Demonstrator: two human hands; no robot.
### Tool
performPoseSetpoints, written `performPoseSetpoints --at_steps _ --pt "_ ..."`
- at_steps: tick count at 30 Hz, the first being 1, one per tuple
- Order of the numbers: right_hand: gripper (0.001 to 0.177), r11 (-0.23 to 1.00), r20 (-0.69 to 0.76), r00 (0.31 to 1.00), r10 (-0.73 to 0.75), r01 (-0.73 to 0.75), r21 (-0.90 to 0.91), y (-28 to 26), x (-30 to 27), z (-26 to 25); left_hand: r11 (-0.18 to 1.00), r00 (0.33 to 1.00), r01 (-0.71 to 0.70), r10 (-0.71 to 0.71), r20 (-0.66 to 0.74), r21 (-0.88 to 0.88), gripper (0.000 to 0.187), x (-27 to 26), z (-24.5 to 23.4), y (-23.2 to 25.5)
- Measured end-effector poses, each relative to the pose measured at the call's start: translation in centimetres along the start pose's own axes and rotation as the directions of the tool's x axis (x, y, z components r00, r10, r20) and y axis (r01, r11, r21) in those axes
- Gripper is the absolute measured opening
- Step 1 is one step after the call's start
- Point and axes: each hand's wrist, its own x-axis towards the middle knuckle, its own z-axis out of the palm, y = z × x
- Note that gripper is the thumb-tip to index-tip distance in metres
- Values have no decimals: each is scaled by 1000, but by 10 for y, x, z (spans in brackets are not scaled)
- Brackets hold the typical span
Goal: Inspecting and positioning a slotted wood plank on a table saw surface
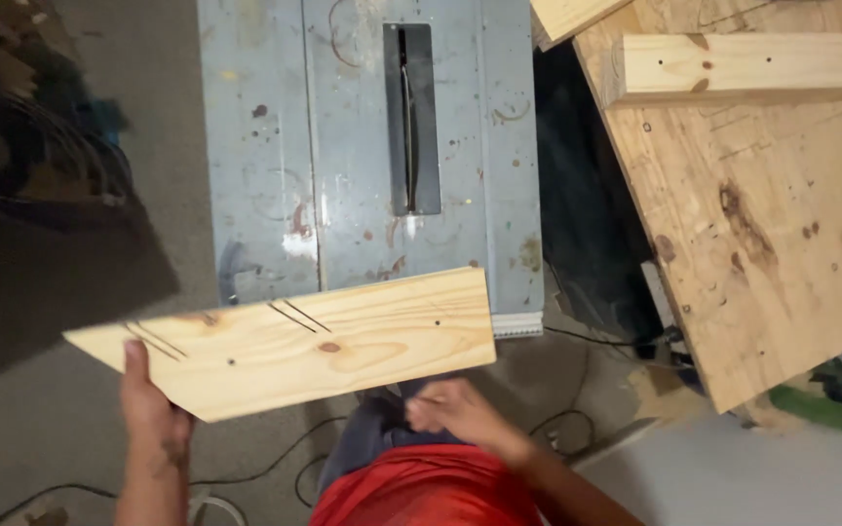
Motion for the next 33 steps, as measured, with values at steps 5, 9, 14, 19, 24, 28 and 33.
performPoseSetpoints --at_steps 5,9,14,19,24,28,33 --pt "18 890 -403 830 -386 220 -399 -14 -2 -85 996 997 -8 1 74 92 56 75 62 40" --pt "84 842 -361 762 -538 461 -282 -38 33 -53 944 984 -177 166 63 278 43 108 127 82" --pt "96 775 -386 712 -587 631 -15 -76 49 17 891 986 -163 138 88 425 39 163 184 112" --pt "86 823 -575 695 -430 565 67 -85 57 58 757 925 -344 172 338 556 43 208 226 127" --pt "85 798 -673 630 -386 594 98 -104 70 70 703 857 -456 181 483 545 43 255 248 125" --pt "85 836 -725 530 -440 537 -114 -93 88 73 723 772 -526 185 608 448 38 253 263 132" --pt "81 804 -688 559 -462 591 -60 -98 89 61 778 697 -530 174 695 337 30 199 273 143"
